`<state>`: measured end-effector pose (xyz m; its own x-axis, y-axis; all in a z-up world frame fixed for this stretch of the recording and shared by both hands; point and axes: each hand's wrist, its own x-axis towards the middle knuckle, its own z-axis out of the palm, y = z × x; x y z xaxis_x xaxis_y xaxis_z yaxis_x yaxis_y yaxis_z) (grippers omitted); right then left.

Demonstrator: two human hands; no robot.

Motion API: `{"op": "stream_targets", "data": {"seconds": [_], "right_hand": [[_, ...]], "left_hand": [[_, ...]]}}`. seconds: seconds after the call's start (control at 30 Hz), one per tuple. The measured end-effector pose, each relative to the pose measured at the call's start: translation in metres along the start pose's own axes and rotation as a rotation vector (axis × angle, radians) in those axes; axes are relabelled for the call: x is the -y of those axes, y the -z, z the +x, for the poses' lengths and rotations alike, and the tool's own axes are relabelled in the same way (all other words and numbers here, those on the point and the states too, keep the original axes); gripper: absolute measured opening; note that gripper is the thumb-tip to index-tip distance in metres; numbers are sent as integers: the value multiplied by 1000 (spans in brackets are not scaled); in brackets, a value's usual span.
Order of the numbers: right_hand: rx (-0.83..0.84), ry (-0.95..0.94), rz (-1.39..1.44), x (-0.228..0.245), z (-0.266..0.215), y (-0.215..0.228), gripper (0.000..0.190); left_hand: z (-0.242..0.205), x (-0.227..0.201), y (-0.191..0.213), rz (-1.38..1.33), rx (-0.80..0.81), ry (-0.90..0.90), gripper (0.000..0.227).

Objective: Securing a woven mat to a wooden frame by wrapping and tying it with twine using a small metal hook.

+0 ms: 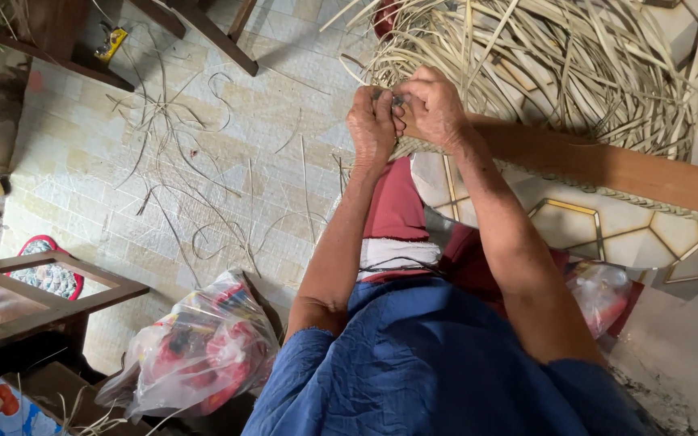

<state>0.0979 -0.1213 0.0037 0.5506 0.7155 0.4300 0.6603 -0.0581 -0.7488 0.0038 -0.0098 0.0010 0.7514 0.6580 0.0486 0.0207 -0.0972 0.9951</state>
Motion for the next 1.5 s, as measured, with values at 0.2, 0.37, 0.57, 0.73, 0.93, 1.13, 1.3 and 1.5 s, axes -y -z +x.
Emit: {"op": "stream_targets", "data": {"seconds": [0.2,0.37,0.57,0.73,0.93,1.13,1.3,1.5], "right_hand": [[10,-64,0,-5,2,1,15],[-6,-79,72,2,3,5,18],[-28,-90,36,7,5,5,18],[-10,-83,37,6,3,-1,13],[-4,2,-131,-7,-2,-7,11],[-7,-2,-103,0,4,0,10],[-9,-1,-62,2,3,2,9],[-145,-63,5,-1,-3,-2,9]], "left_hand": [[-4,-13,6,-69,70,-12,5],[-13,-16,9,158,31,-25,38],[-24,-11,-6,294,-257,-102,38],[-27,-2,-9,301,-319,-223,35],[-27,14,-9,551,-298,-780,19],[-22,26,-5,601,-172,-797,28],[-24,14,-10,657,-122,-571,28],[-18,14,-14,582,-240,-283,11]]}}
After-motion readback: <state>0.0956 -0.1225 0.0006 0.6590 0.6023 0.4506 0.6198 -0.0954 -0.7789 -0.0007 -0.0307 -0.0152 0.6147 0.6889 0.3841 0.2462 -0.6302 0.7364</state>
